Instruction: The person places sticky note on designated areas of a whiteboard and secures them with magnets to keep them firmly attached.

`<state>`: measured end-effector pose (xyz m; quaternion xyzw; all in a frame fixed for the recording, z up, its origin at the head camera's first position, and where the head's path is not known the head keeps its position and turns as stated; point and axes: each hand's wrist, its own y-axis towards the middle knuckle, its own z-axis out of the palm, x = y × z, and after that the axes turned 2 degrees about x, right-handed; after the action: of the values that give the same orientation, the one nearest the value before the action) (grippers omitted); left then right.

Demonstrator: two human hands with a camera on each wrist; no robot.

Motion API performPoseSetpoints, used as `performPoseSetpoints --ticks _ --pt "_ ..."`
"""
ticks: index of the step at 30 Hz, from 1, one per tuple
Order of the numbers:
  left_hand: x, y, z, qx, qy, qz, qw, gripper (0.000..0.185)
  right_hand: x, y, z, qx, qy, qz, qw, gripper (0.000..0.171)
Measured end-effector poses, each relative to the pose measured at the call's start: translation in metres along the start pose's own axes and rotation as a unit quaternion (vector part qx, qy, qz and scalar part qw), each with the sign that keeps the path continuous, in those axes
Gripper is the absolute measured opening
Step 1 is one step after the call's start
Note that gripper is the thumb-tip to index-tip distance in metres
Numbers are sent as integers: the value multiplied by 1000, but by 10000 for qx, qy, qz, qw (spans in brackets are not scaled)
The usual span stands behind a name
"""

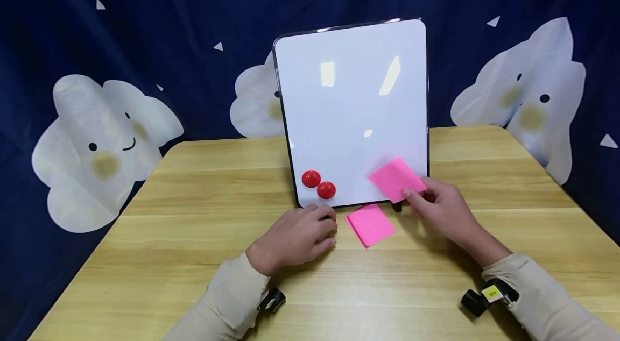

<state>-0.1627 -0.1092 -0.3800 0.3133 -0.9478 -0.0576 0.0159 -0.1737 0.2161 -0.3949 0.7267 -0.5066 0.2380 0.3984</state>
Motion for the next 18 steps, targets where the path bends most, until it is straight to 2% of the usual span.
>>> performPoseSetpoints --ticks 10,18 --pt "-1 1 -1 -4 36 -28 10000 16 5 3 3 -279 98 -17 9996 19" --pt "-2 0 -1 -6 -2 -47 10000 16 3 5 1 -322 62 5 9995 21"
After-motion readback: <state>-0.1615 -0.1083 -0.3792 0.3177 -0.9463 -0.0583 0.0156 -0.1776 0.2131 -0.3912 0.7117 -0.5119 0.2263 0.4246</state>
